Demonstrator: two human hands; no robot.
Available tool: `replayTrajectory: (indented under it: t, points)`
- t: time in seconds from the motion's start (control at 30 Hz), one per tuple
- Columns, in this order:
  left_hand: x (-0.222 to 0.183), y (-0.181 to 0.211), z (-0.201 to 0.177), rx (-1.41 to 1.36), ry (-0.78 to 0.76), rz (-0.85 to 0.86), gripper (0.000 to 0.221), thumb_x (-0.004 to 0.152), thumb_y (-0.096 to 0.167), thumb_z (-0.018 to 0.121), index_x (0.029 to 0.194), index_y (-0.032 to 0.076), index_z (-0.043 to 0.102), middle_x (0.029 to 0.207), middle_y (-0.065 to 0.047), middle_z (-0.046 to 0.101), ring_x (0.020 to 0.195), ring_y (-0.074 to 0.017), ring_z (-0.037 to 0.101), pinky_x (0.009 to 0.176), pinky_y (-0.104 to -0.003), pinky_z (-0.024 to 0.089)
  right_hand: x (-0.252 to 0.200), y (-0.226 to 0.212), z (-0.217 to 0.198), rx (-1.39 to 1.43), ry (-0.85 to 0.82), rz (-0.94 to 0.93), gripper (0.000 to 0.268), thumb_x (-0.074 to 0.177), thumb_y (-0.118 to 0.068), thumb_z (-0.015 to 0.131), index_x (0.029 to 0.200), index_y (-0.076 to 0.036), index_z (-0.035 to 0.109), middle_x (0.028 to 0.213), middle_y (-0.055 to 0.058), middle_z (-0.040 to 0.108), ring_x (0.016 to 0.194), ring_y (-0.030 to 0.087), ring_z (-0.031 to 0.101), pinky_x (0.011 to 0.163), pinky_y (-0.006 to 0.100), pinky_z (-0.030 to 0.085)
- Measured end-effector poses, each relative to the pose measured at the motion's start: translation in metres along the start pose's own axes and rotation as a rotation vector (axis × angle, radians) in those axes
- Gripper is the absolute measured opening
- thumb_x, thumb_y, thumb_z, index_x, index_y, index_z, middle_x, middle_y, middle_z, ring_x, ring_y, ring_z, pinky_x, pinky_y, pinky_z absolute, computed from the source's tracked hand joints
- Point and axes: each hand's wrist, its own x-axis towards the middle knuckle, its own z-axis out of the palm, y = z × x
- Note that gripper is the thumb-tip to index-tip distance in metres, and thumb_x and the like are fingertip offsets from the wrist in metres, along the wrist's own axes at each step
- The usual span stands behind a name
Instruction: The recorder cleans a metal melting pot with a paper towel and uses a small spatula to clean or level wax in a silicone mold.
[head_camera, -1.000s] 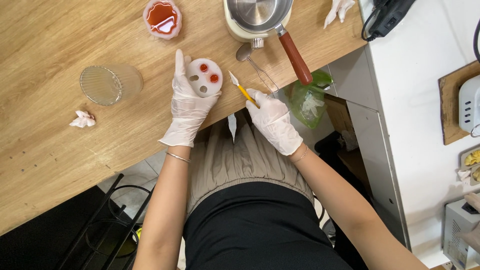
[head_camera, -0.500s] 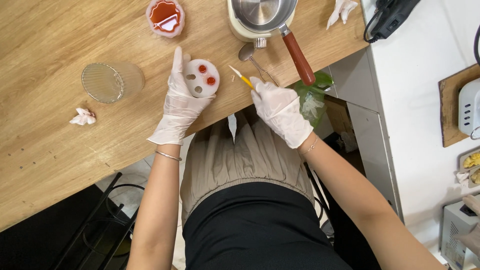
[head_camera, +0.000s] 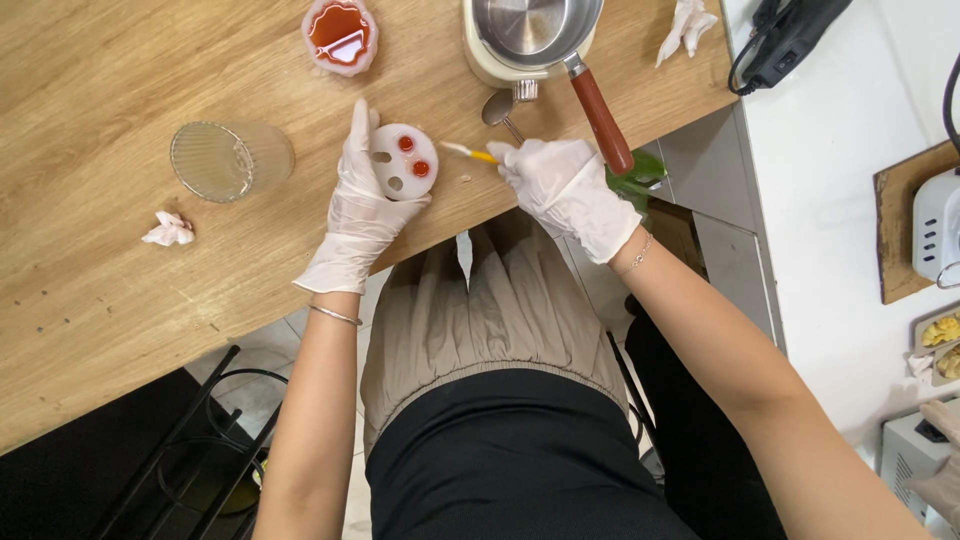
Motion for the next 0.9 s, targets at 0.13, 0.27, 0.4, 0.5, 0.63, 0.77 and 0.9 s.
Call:
replayTrajectory:
  t: [0.13, 0.27, 0.4, 0.5, 0.63, 0.77, 0.9]
  points:
    - [0.000, 0.015, -0.004, -0.014, 0.080, 0.062, 0.136, 0.062, 0.011, 0.102, 0.162, 0.007, 0.010, 0.159, -0.026, 0.036, 0.145, -0.0391, 0.042, 0.120, -0.043, 0.040, 0.012, -0.003, 0.010, 0.099, 0.196, 0.031, 0.025, 0.100, -0.019, 0.064, 0.123, -0.010, 0.072, 0.073, 0.012, 0.066, 0.060, 0.029, 0.066, 0.052, 0.041, 0.051]
    - [-0.002, 0.015, -0.003, -0.009, 0.066, -0.009, 0.133, 0.063, 0.011, 0.101, 0.163, 0.008, 0.012, 0.157, -0.022, 0.040, 0.144, -0.0375, 0.044, 0.119, -0.041, 0.042, 0.023, -0.015, 0.010, 0.215, 0.263, 0.059, 0.022, 0.100, -0.018, 0.064, 0.118, -0.010, 0.074, 0.074, 0.011, 0.066, 0.063, 0.028, 0.067, 0.055, 0.041, 0.051]
    - [-0.001, 0.012, -0.005, -0.022, 0.040, -0.015, 0.130, 0.065, 0.008, 0.098, 0.164, 0.008, 0.014, 0.157, -0.020, 0.043, 0.144, -0.0362, 0.046, 0.119, -0.041, 0.044, 0.029, -0.025, 0.011, 0.185, 0.227, 0.067, 0.018, 0.098, -0.016, 0.064, 0.109, -0.011, 0.077, 0.066, 0.011, 0.063, 0.058, 0.028, 0.064, 0.050, 0.041, 0.048]
    - [-0.001, 0.010, -0.005, -0.026, 0.030, -0.006, 0.130, 0.064, 0.008, 0.098, 0.164, 0.008, 0.014, 0.156, -0.020, 0.044, 0.142, -0.0360, 0.047, 0.118, -0.041, 0.044, 0.030, -0.025, 0.014, 0.088, 0.138, 0.062, 0.014, 0.102, -0.016, 0.062, 0.100, -0.010, 0.075, 0.062, 0.010, 0.061, 0.055, 0.027, 0.063, 0.047, 0.040, 0.046]
    - [-0.002, 0.011, -0.004, -0.025, 0.030, 0.009, 0.130, 0.064, 0.009, 0.098, 0.164, 0.009, 0.015, 0.156, -0.020, 0.044, 0.143, -0.0363, 0.047, 0.118, -0.041, 0.045, 0.035, -0.024, 0.021, 0.043, 0.144, 0.030, 0.013, 0.099, -0.014, 0.062, 0.097, -0.008, 0.073, 0.061, 0.008, 0.061, 0.053, 0.027, 0.062, 0.045, 0.040, 0.045]
    - [-0.002, 0.008, -0.001, 0.021, 0.049, -0.006, 0.127, 0.066, 0.012, 0.098, 0.164, 0.008, 0.017, 0.156, -0.020, 0.045, 0.141, -0.0378, 0.048, 0.117, -0.043, 0.045, 0.039, -0.027, 0.024, 0.007, 0.142, 0.001, 0.015, 0.087, -0.008, 0.062, 0.098, -0.005, 0.071, 0.062, 0.008, 0.060, 0.052, 0.027, 0.062, 0.045, 0.039, 0.045]
    - [-0.003, 0.007, 0.002, 0.026, 0.073, -0.021, 0.124, 0.069, 0.014, 0.098, 0.164, 0.007, 0.019, 0.156, -0.020, 0.046, 0.141, -0.0380, 0.050, 0.116, -0.044, 0.046, 0.039, -0.041, 0.027, -0.237, 0.158, -0.055, 0.026, 0.085, -0.008, 0.062, 0.107, 0.003, 0.071, 0.059, 0.006, 0.055, 0.048, 0.021, 0.059, 0.043, 0.034, 0.043]
